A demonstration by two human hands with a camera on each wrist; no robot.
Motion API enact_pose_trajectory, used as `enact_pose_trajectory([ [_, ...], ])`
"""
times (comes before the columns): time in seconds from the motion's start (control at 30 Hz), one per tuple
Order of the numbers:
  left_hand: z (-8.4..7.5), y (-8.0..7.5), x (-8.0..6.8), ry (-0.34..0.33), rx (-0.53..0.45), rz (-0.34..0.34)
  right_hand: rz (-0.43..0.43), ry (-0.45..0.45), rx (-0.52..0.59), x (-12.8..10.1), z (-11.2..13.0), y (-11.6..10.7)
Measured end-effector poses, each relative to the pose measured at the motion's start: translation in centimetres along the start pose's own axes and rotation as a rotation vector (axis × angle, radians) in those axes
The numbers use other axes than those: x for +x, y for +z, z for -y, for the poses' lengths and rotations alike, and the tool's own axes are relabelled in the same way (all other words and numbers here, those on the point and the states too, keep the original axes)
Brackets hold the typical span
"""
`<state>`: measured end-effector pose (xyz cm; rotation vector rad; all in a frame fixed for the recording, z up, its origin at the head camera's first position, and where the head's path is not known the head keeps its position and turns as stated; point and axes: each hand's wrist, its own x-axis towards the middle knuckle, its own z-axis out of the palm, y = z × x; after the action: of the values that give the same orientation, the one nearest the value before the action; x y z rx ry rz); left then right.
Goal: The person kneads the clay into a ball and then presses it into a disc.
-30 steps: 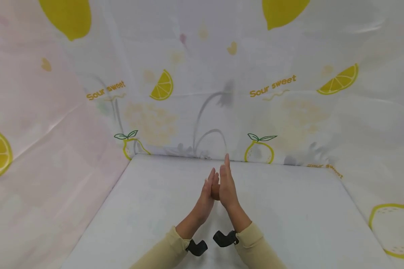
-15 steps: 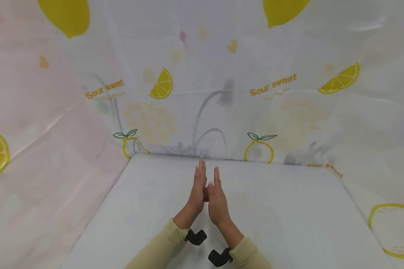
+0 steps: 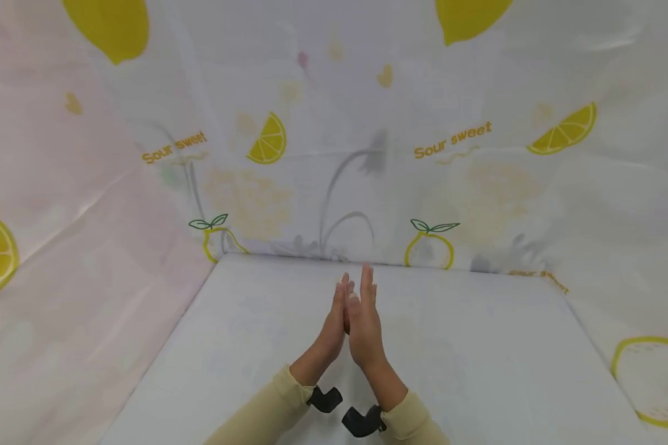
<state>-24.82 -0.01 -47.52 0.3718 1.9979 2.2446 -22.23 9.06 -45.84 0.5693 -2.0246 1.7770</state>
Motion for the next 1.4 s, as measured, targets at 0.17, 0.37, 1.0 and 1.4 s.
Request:
enact_pose_trajectory([
  [0.17,-0.2,0.4,-0.9,0.113,0.013,0.170,-0.020,0.145,0.057,2.3,-1.1,-2.0],
  [0.37,-0.8,0.0,-1.2,0.217,0.023,0.229,0.032,0.173,-0.039,1.8,-3.0,-2.7],
  [1.0,-0.5,-0.7,0.0,0.052,-0.068,0.008,0.091,-0.085,-0.128,-1.3,1.3,0.4],
  [1.4,-1.7,-0.3,-1.2,0.255,0.003,0.248,0.077,0.181,0.076,2.1,-2.0,-2.1],
])
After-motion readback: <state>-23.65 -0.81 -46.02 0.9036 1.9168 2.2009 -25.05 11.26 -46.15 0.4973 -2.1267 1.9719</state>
